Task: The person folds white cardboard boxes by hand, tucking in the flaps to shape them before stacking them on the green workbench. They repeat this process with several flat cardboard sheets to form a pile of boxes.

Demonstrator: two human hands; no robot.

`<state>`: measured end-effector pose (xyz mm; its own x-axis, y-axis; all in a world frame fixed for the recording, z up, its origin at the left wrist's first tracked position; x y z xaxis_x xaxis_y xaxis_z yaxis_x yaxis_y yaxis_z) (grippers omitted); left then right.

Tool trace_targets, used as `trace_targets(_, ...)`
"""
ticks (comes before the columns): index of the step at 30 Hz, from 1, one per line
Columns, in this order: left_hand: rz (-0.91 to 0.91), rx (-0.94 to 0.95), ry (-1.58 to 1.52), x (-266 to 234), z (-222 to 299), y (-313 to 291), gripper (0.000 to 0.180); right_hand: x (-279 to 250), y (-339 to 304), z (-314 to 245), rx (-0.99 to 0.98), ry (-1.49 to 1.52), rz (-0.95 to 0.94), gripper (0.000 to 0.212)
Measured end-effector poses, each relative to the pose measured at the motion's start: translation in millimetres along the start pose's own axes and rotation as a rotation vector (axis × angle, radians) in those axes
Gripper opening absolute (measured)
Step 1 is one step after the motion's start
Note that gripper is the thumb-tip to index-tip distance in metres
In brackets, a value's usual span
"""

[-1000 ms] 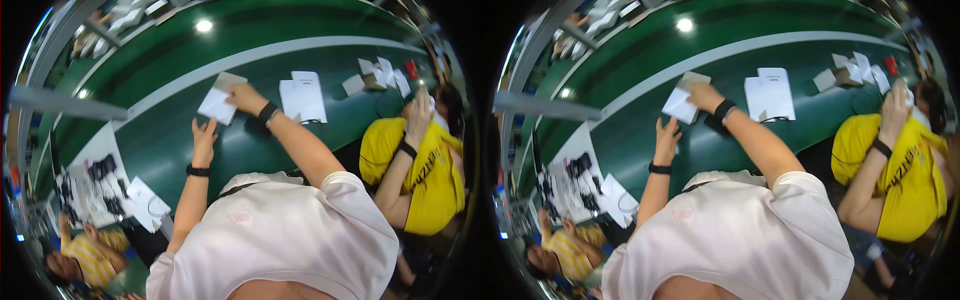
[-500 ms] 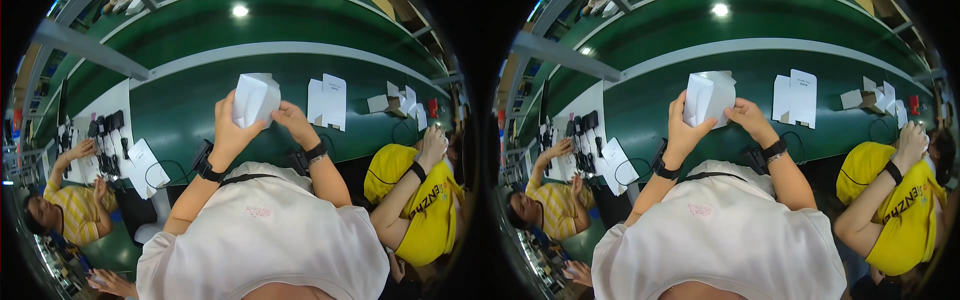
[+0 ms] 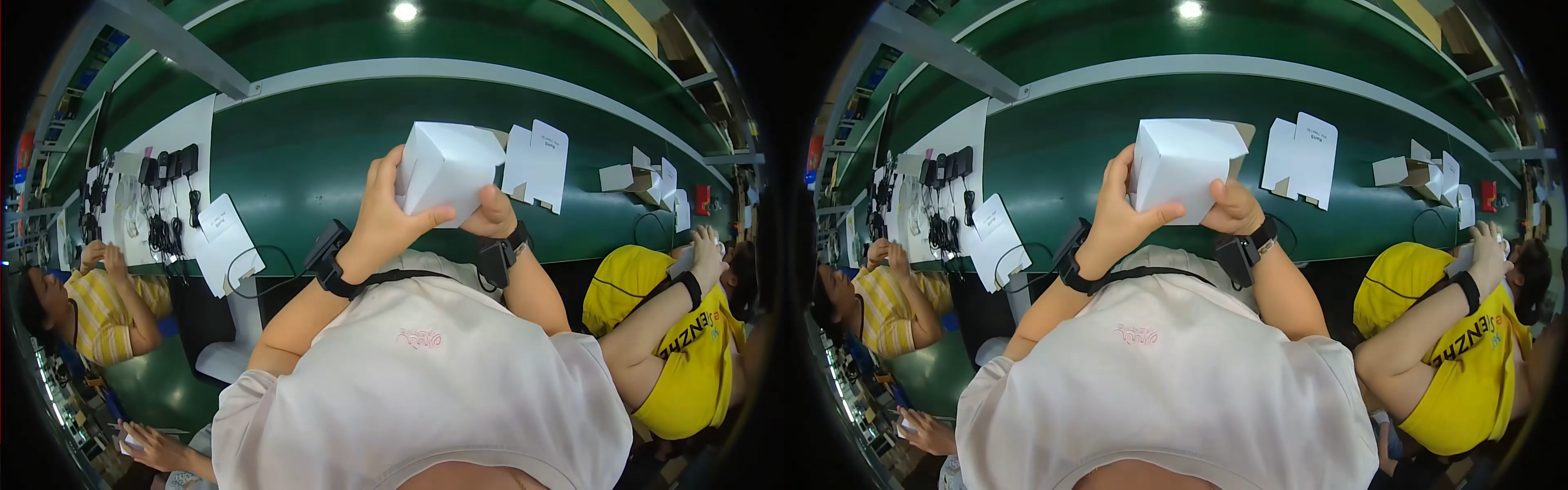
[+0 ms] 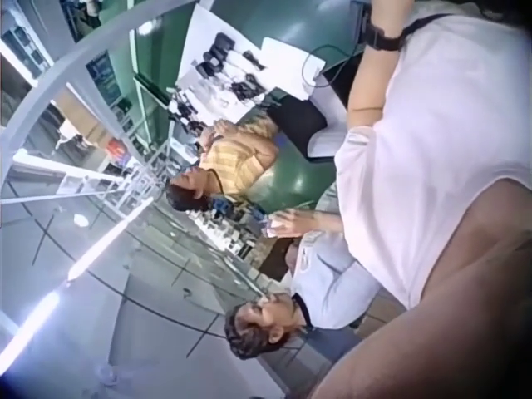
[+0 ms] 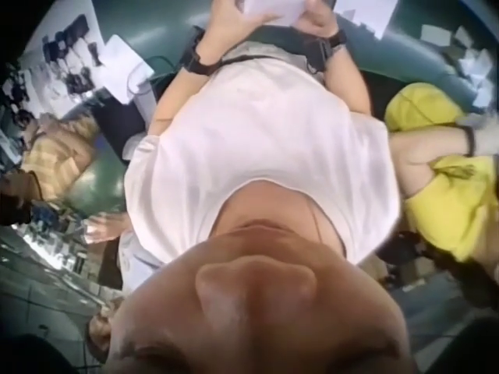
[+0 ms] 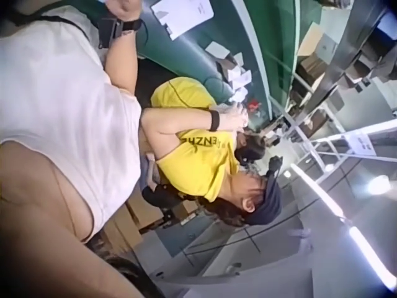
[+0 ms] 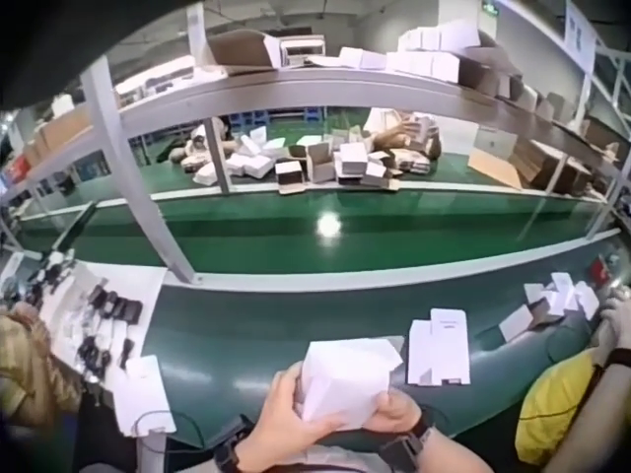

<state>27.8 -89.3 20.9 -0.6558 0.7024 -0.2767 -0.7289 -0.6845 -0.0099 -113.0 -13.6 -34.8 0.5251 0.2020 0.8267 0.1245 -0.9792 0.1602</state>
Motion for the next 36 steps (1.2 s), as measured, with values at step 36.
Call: trace_targets(36,-0.474,-0.142,-0.340,104,-26,11,0.055,7,-109,-18,-0.197,-0.065,0.157,0.057)
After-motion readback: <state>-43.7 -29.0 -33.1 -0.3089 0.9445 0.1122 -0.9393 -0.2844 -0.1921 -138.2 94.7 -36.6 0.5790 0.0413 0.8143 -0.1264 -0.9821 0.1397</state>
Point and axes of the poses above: each hand's wrist, its own y-axis towards the middle knuckle, its own x-axis out of the palm, z = x × y, the point moved 3 cm from there along y, towards the middle knuckle, and after that the axes turned 6 degrees about -z, right-handed, at the moved point
